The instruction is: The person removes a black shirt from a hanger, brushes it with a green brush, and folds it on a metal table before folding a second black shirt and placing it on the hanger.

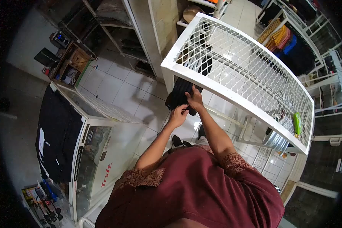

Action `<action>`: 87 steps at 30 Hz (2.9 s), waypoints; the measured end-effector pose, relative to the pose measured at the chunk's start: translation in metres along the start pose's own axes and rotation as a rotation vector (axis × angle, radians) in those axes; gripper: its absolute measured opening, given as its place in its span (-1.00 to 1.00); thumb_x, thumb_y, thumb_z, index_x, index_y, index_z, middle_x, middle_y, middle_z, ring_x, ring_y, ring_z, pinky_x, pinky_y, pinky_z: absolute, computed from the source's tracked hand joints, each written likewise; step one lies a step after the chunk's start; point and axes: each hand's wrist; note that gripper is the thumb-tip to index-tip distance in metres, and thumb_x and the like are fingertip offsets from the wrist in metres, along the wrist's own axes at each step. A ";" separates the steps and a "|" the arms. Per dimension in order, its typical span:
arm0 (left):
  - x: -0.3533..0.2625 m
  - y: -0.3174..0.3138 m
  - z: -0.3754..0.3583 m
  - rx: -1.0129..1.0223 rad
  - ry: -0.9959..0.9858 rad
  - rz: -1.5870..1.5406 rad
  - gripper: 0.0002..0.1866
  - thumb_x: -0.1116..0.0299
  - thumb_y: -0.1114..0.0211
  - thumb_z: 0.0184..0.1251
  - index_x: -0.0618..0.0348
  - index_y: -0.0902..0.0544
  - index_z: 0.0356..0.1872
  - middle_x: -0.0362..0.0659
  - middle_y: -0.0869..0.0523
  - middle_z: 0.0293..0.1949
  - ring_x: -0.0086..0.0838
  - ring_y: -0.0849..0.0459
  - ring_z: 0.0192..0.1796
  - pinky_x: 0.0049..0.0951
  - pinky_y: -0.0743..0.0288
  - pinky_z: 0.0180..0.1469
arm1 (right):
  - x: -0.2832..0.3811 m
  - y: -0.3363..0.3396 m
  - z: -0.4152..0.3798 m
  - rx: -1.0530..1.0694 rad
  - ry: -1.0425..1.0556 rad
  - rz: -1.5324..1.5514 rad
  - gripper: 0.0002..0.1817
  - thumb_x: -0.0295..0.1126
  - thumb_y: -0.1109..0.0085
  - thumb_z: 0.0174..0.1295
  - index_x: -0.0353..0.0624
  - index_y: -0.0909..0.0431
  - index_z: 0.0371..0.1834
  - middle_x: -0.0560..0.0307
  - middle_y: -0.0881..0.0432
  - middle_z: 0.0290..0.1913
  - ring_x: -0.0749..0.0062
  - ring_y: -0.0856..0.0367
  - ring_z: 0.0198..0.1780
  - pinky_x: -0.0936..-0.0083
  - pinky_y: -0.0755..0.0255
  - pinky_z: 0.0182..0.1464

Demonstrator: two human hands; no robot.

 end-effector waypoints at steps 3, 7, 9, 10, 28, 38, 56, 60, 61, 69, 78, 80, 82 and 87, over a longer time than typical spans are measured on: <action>-0.011 0.013 -0.016 -0.046 0.016 -0.083 -0.56 0.37 -0.31 0.50 0.31 -0.58 0.33 0.10 -0.74 0.16 -0.19 -0.74 0.19 -0.28 -0.59 0.22 | 0.026 0.015 -0.013 0.060 -0.133 -0.025 -0.23 -0.25 -0.35 0.31 -0.28 -0.26 0.53 -0.42 -0.54 0.16 -0.34 -0.57 0.18 0.03 -0.48 0.23; -0.013 0.044 -0.042 -0.187 -0.017 -0.115 -0.57 0.39 -0.30 0.51 0.29 -0.58 0.33 0.09 -0.75 0.15 -0.22 -0.74 0.19 -0.29 -0.58 0.23 | 0.061 0.020 -0.057 -0.194 0.023 -0.099 -0.19 -0.28 -0.34 0.30 -0.27 -0.22 0.58 -0.35 -0.41 0.24 -0.19 -0.56 0.15 0.09 -0.50 0.18; -0.019 0.066 -0.062 -0.340 -0.067 -0.108 -0.61 0.35 -0.31 0.48 0.25 -0.64 0.25 0.08 -0.78 0.10 -0.17 -0.79 0.13 -0.25 -0.62 0.17 | 0.100 0.025 -0.076 0.013 0.103 0.158 -0.21 -0.35 -0.34 0.28 -0.21 -0.24 0.58 -0.26 -0.42 0.21 -0.10 -0.59 0.10 0.16 -0.52 0.16; -0.020 0.078 -0.071 -0.423 -0.090 -0.094 -0.62 0.37 -0.31 0.47 0.29 -0.64 0.23 0.08 -0.79 0.07 -0.14 -0.78 0.12 -0.20 -0.62 0.16 | 0.119 0.023 -0.080 0.081 0.159 0.185 -0.23 -0.39 -0.33 0.28 -0.17 -0.26 0.58 -0.23 -0.43 0.21 -0.07 -0.59 0.08 0.19 -0.54 0.14; -0.117 0.314 -0.337 -1.534 -0.037 0.957 -0.74 0.45 -0.38 0.39 0.15 -0.76 0.07 -0.02 -0.76 -0.01 -0.16 -0.71 0.07 -0.20 -0.59 0.15 | 0.462 -0.048 -0.039 0.163 1.229 0.559 -0.68 -0.43 -0.37 0.24 -0.12 -0.70 0.08 -0.02 -0.60 -0.05 0.02 -0.60 0.01 0.21 -0.49 0.07; -0.088 0.338 -0.357 -1.475 0.040 1.050 -0.60 0.30 -0.43 0.37 0.14 -0.71 0.19 -0.02 -0.69 0.25 -0.08 -0.56 0.39 -0.04 -0.35 0.45 | 0.511 -0.052 -0.016 0.174 1.664 0.142 -0.61 -0.29 -0.43 0.21 -0.02 -0.73 0.13 0.10 -0.67 -0.04 0.13 -0.58 0.07 0.18 -0.43 0.14; -0.099 0.383 -0.408 -1.524 0.217 1.236 -0.57 0.60 -0.30 0.13 0.10 -0.72 0.08 -0.02 -0.75 -0.02 -0.10 -0.66 0.15 0.03 -0.24 0.50 | 0.555 -0.018 -0.022 -0.056 1.637 0.269 -0.80 -0.48 -0.18 0.29 -0.12 -0.56 -0.03 0.08 -0.61 -0.11 0.09 -0.58 -0.05 0.18 -0.36 0.00; -0.143 0.323 -0.432 -1.399 0.090 1.278 -0.58 0.61 -0.34 0.12 0.06 -0.72 0.06 -0.04 -0.77 -0.09 -0.12 -0.72 0.07 0.04 -0.33 0.48 | 0.502 0.020 -0.025 0.043 1.647 0.360 -0.86 -0.45 -0.21 0.34 -0.13 -0.58 -0.07 0.06 -0.60 -0.15 0.08 -0.58 -0.06 0.22 -0.35 -0.01; -0.147 0.315 -0.436 -1.402 0.086 1.285 -0.58 0.61 -0.34 0.12 0.06 -0.72 0.06 -0.04 -0.77 -0.09 -0.12 -0.72 0.07 0.04 -0.33 0.48 | 0.488 0.027 -0.025 0.160 1.603 0.324 -0.87 -0.46 -0.22 0.35 -0.14 -0.60 -0.08 0.06 -0.62 -0.16 0.08 -0.60 -0.07 0.23 -0.36 0.00; -0.123 0.392 -0.424 -1.583 0.308 1.269 -0.48 0.10 -0.51 0.24 0.13 -0.70 0.17 -0.01 -0.76 0.00 -0.07 -0.68 0.06 0.05 -0.42 0.28 | 0.560 -0.036 -0.009 0.133 1.292 0.464 -0.72 -0.29 -0.32 0.36 -0.19 -0.59 0.03 -0.09 -0.70 -0.10 -0.08 -0.66 0.02 0.14 -0.46 0.03; -0.061 0.338 -0.371 -2.314 0.200 0.566 -0.13 -0.08 -0.60 0.18 0.42 -0.46 0.29 0.17 -0.53 0.12 -0.07 -0.52 0.19 -0.12 -0.41 0.29 | 0.535 -0.073 -0.014 0.495 0.410 0.256 -0.03 0.19 -0.52 0.07 -0.34 -0.48 0.38 -0.37 -0.63 0.27 -0.18 -0.62 0.31 0.14 -0.45 0.37; -0.071 0.326 -0.361 -2.357 0.063 0.064 -0.12 -0.04 -0.58 0.25 0.46 -0.36 0.29 0.13 -0.44 0.18 -0.20 -0.49 0.20 -0.19 -0.40 0.30 | 0.536 -0.080 -0.004 0.508 0.376 0.339 -0.04 0.15 -0.57 0.04 -0.43 -0.54 0.32 -0.34 -0.68 0.21 -0.11 -0.67 0.27 0.21 -0.48 0.32; -0.062 0.324 -0.359 -2.440 -0.004 0.027 -0.11 -0.03 -0.59 0.24 0.46 -0.34 0.31 0.12 -0.43 0.18 -0.22 -0.48 0.19 -0.22 -0.40 0.31 | 0.540 -0.053 -0.016 0.510 0.413 0.376 -0.03 0.14 -0.58 0.04 -0.45 -0.53 0.33 -0.34 -0.69 0.19 -0.09 -0.68 0.25 0.23 -0.48 0.32; -0.088 0.277 -0.346 -1.898 -0.355 -1.040 -0.16 -0.06 -0.56 0.29 0.29 -0.34 0.35 -0.01 -0.52 0.16 -0.20 -0.55 0.24 -0.10 -0.43 0.33 | 0.498 -0.003 -0.050 0.968 0.257 0.977 -0.37 -0.21 -0.49 0.25 -0.42 -0.56 0.27 -0.15 -0.72 0.14 0.22 -0.71 0.12 0.35 -0.47 0.30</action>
Point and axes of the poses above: each hand's wrist, its own z-axis towards the middle knuckle, its own y-axis out of the back of the hand, x = y × z
